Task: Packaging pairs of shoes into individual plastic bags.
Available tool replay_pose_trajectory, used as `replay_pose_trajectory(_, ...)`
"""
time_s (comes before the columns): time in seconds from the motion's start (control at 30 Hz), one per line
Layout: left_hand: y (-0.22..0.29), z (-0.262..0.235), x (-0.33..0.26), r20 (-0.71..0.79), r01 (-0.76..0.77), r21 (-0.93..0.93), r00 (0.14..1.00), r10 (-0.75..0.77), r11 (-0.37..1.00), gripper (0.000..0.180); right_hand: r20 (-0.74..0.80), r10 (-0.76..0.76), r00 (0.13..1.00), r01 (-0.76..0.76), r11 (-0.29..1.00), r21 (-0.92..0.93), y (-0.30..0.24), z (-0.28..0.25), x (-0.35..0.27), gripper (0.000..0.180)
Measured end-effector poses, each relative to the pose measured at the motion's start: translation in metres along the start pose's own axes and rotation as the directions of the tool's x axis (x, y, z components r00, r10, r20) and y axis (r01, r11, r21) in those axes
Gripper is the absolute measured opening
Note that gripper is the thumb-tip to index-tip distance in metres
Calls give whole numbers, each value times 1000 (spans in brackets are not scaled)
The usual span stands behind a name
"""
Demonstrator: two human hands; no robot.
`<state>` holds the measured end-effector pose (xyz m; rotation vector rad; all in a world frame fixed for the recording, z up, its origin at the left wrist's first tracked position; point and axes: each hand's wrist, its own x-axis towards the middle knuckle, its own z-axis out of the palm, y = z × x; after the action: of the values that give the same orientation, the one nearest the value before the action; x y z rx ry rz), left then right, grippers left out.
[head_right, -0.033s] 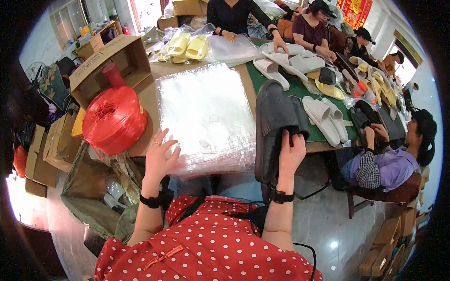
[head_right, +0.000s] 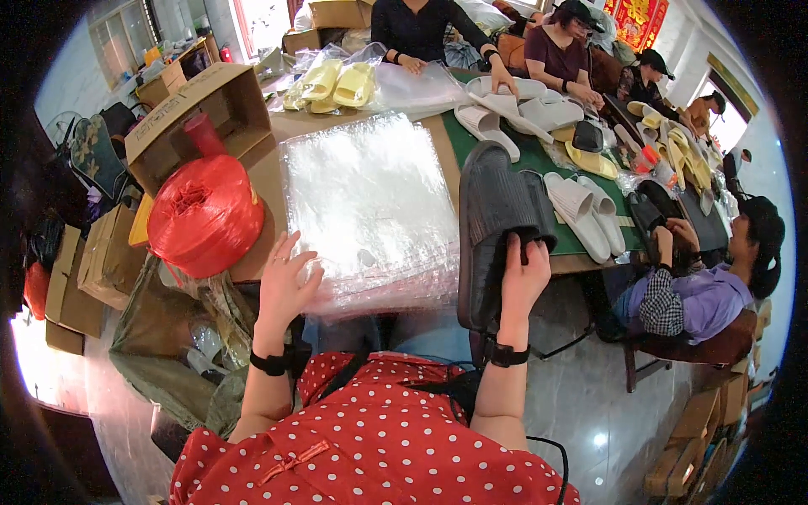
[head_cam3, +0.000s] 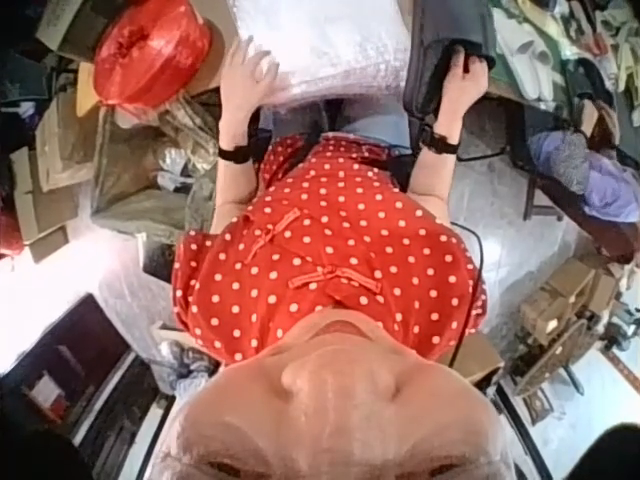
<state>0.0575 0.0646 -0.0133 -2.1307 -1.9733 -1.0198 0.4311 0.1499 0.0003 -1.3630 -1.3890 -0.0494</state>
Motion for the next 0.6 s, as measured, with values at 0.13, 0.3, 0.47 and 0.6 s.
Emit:
replay_pose_trajectory(0.13,14,1,5,38,-67,-6,997,67,998,39,-30,-39,999,39,999,12,-19,-8,0,30)
replay_pose_trajectory(0.3,27,25,24,178,-254,-71,948,263,965,54,0,-38,999,38,997,64,-27,-12,-4,27)
replay_pose_trajectory(0.47,29,39,37,280,-222,-63,932,231,973,49,71,30,997,-50,954,296,-34,-22,-6,16)
replay_pose_trajectory(0.6,23,44,47,212,-229,-105,946,247,968,37,256,198,946,-311,776,548,-45,-26,-22,11)
